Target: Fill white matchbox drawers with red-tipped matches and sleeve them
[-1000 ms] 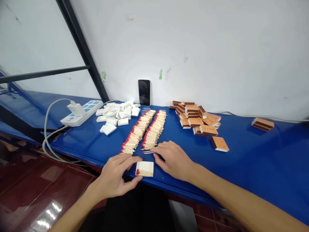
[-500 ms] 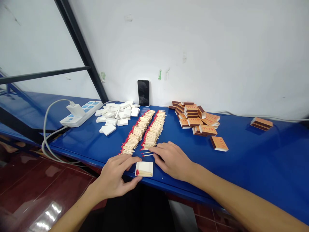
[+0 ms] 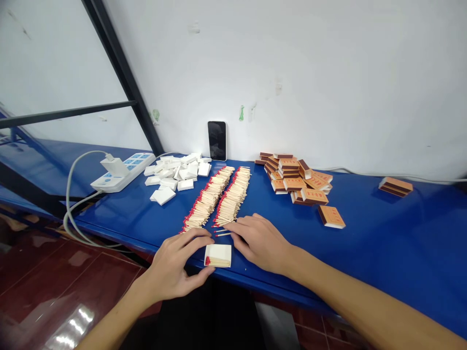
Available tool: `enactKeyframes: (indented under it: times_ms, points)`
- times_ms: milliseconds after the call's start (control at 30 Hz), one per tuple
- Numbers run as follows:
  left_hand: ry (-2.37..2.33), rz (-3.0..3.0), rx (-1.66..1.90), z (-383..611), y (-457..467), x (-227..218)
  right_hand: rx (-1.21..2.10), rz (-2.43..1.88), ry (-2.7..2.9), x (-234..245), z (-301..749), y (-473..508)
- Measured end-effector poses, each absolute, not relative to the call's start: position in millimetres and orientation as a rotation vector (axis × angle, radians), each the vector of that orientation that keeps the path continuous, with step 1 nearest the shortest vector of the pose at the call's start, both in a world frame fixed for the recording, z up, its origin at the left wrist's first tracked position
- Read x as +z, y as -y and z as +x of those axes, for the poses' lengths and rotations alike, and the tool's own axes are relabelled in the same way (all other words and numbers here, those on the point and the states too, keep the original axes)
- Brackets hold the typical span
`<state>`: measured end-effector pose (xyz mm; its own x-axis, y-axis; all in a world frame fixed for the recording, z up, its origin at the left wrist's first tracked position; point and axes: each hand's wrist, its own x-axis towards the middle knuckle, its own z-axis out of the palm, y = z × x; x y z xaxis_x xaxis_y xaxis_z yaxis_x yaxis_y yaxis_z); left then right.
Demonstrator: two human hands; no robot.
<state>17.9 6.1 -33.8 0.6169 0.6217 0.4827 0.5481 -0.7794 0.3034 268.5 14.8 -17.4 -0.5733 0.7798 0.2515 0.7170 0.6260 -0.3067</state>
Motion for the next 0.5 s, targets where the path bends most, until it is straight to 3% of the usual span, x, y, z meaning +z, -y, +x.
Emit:
enactKeyframes:
  times_ms: [500]
  points:
    - [-0.927, 2.720, 0.914, 18.4, -7.1, -32.4, 0.134, -1.241, 2.415, -18.6, 267.6, -14.7]
